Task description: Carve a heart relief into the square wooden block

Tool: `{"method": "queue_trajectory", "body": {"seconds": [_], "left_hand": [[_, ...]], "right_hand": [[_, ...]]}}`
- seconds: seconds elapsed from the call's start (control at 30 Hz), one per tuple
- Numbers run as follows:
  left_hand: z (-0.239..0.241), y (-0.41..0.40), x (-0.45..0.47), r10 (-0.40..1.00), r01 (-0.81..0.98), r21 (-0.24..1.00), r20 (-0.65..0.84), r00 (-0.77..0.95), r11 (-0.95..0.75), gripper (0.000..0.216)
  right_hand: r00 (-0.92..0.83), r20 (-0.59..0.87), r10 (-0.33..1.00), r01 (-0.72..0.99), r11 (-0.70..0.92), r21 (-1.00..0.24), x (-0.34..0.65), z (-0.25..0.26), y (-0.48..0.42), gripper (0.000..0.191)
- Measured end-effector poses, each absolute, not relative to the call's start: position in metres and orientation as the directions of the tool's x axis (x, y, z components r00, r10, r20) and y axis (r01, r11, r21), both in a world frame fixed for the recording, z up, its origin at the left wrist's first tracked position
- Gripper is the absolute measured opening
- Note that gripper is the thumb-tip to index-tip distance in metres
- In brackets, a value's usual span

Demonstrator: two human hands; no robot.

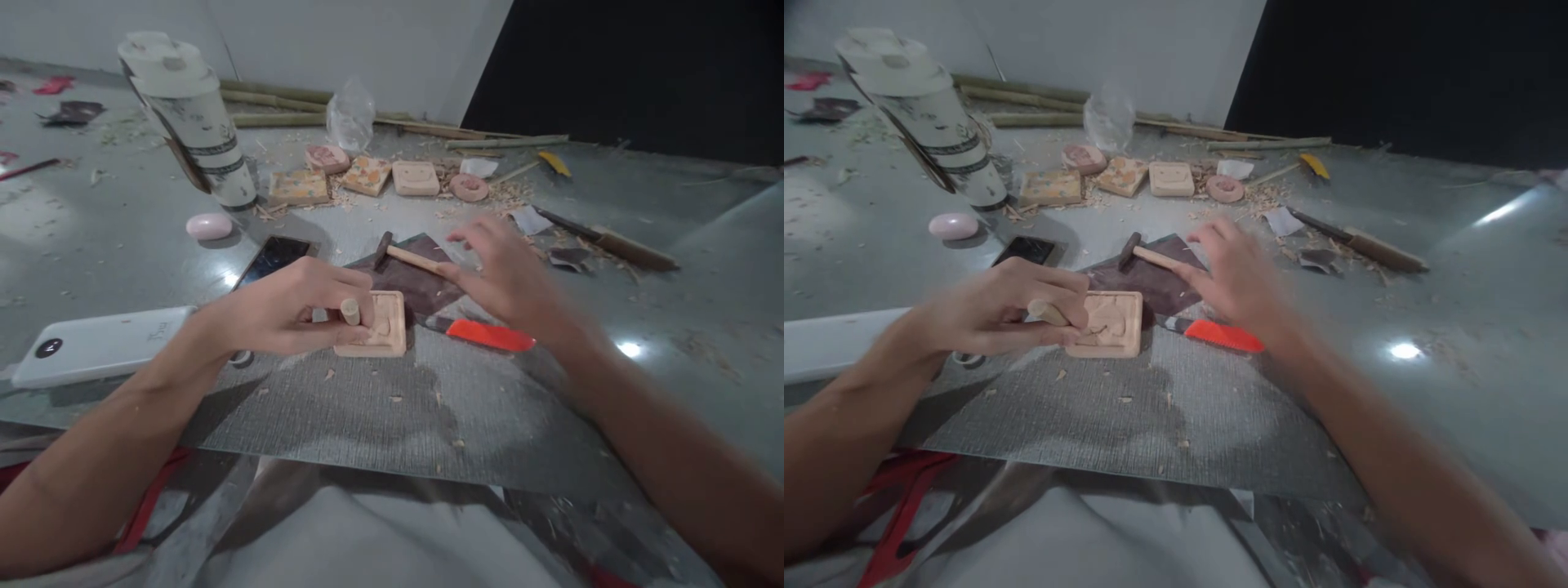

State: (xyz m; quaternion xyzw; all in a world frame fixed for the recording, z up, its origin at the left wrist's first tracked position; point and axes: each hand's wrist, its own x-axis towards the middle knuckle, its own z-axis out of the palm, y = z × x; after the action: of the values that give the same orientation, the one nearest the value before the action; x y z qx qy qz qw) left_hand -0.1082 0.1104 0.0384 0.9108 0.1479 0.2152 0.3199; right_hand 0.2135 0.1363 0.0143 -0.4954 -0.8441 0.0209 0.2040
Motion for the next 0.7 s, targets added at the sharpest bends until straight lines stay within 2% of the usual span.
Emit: {"method": "queue_trajectory", "body": {"seconds": [0.13,0.23,0.3,0.37,0.47,0.5,0.53,0.6,0.63,0.7], "left_hand": [[0.035,0.113,-0.108,0.401,0.103,0.655,0.323,0.857,-0.748,0.013],[0.034,0.113,-0.107,0.408,0.102,0.66,0.328,0.852,-0.745,0.016],[0.034,0.113,-0.106,0.414,0.104,0.659,0.334,0.847,-0.745,0.016],[0.035,0.112,-0.105,0.417,0.107,0.657,0.337,0.844,-0.747,0.016],[0.034,0.112,-0.104,0.415,0.094,0.657,0.354,0.838,-0.748,0.022],[0.034,0.113,-0.104,0.418,0.094,0.655,0.359,0.835,-0.75,0.024],[0.034,0.113,-0.105,0.425,0.102,0.653,0.358,0.831,-0.751,0.025],[0.033,0.113,-0.106,0.444,0.13,0.652,0.344,0.827,-0.747,0.026],[0.032,0.113,-0.106,0.452,0.143,0.653,0.333,0.827,-0.743,0.027],[0.031,0.114,-0.106,0.449,0.139,0.661,0.327,0.832,-0.738,0.028]], "right_hand": [[-0.441,0.17,0.881,0.867,0.467,-0.173,0.222,-0.006,0.152,0.032],[-0.441,0.19,0.877,0.876,0.467,-0.119,0.22,-0.011,0.153,0.032],[-0.395,0.236,0.888,0.901,0.424,-0.086,0.217,-0.003,0.15,0.031],[-0.351,0.334,0.875,0.905,0.408,-0.118,0.215,0.013,0.142,0.03],[-0.365,0.52,0.772,0.744,0.578,-0.336,0.212,0.044,0.121,0.041],[-0.377,0.545,0.749,0.709,0.612,-0.35,0.211,0.054,0.114,0.045],[-0.408,0.548,0.731,0.68,0.643,-0.352,0.21,0.062,0.106,0.047],[-0.526,0.528,0.667,0.647,0.717,-0.26,0.209,0.076,0.093,0.045],[-0.54,0.53,0.654,0.652,0.723,-0.228,0.208,0.08,0.089,0.044],[-0.476,0.579,0.662,0.677,0.696,-0.239,0.208,0.085,0.083,0.044]]}}
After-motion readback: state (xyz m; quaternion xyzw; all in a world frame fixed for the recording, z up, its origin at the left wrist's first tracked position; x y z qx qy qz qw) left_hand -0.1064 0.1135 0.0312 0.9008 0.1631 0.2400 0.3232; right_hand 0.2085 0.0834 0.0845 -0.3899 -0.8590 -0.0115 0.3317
